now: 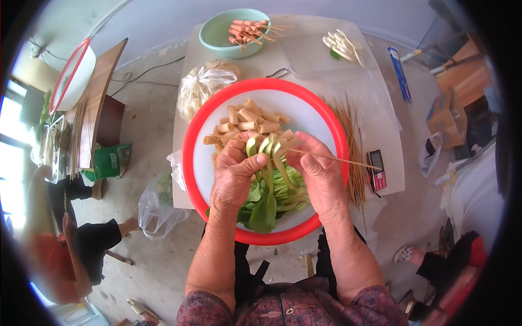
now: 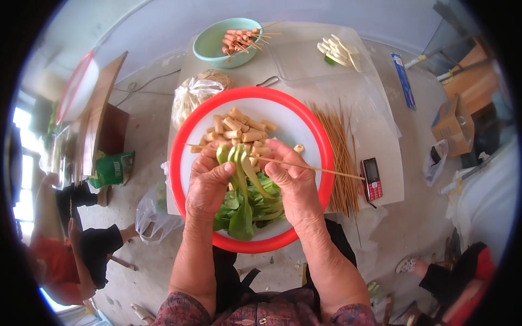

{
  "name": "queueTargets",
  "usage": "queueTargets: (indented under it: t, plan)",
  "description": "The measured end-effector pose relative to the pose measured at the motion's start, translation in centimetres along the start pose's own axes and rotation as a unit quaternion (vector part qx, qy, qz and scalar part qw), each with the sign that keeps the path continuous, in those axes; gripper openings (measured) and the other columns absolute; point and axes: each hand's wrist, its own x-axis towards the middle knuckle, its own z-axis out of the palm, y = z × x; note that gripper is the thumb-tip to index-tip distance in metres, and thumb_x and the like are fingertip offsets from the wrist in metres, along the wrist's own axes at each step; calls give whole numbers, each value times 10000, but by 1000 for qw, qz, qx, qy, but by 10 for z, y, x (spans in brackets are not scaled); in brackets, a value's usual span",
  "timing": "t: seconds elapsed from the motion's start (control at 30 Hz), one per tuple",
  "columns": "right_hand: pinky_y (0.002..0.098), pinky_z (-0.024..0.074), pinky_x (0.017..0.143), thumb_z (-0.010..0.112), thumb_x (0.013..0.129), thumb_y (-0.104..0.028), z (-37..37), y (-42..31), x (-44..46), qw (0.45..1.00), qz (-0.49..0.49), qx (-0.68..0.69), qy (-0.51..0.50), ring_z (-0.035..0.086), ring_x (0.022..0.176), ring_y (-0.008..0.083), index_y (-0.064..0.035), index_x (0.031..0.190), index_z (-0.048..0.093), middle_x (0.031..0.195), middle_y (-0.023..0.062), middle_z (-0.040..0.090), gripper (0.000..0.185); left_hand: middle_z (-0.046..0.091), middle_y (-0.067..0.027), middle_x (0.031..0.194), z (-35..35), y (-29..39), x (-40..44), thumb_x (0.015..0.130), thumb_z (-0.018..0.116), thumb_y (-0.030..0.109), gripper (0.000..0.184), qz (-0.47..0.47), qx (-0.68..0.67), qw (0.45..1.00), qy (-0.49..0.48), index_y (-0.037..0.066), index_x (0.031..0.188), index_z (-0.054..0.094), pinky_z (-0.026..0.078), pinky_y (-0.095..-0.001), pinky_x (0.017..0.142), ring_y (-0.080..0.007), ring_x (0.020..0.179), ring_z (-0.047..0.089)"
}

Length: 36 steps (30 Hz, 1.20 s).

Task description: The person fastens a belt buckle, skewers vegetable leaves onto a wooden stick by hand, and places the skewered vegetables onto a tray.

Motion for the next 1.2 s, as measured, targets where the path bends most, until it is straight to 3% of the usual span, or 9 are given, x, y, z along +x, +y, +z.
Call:
queueTargets:
  t: [0.07, 0.2, 0.47, 0.57, 0.8, 1.2]
  plan:
    - [307, 423, 923, 694, 826, -239, -7, 9, 2, 987, 47, 146, -55, 570, 1012, 182, 20, 1159, 575, 1093, 92, 618, 440, 608, -65, 1032, 3, -4, -1, 756, 683, -29, 391, -10, 8, 1000, -5, 13, 1109, 520, 462, -280, 858, -159, 952, 581]
    - [294, 430, 907, 681, 836, -210, -3, 7, 1, 990, 44, 131, -38, 585, 976, 172, 14, 1157, 582, 1041, 88, 639, 404, 605, -51, 1021, 9, -5, -1, 738, 693, -36, 401, -37, 40, 998, -26, 31, 1097, 528, 447, -272, 862, -143, 932, 572]
    - [251, 466, 704, 709, 807, -137, -7, 17, -1, 985, 44, 161, 40, 580, 736, 110, -20, 876, 633, 815, 43, 644, 155, 596, -67, 1014, 13, -14, 0, 718, 653, -90, 488, -11, 49, 999, -10, 49, 1149, 469, 455, -282, 872, -153, 956, 573]
    - [245, 456, 671, 715, 801, -130, -4, 15, -2, 987, 53, 147, 41, 567, 700, 106, -27, 861, 631, 754, 32, 627, 146, 595, -71, 1020, 18, -13, -3, 716, 643, -93, 477, -16, 71, 997, -5, 52, 1137, 474, 456, -287, 875, -159, 959, 574]
    - [270, 445, 725, 706, 806, -152, -1, 13, -4, 987, 56, 142, 49, 571, 743, 117, -62, 855, 621, 787, 23, 628, 134, 597, -64, 1008, 15, -17, 0, 695, 678, -96, 513, -20, 56, 998, -19, 67, 1138, 477, 467, -293, 871, -160, 960, 575]
    - [247, 456, 726, 740, 775, -124, -6, 14, 0, 989, 35, 128, 67, 567, 751, 96, -17, 843, 645, 805, 37, 652, 159, 602, -77, 1001, 14, -10, -1, 684, 740, -56, 553, -63, 57, 996, -22, 53, 1156, 475, 492, -297, 849, -178, 957, 592]
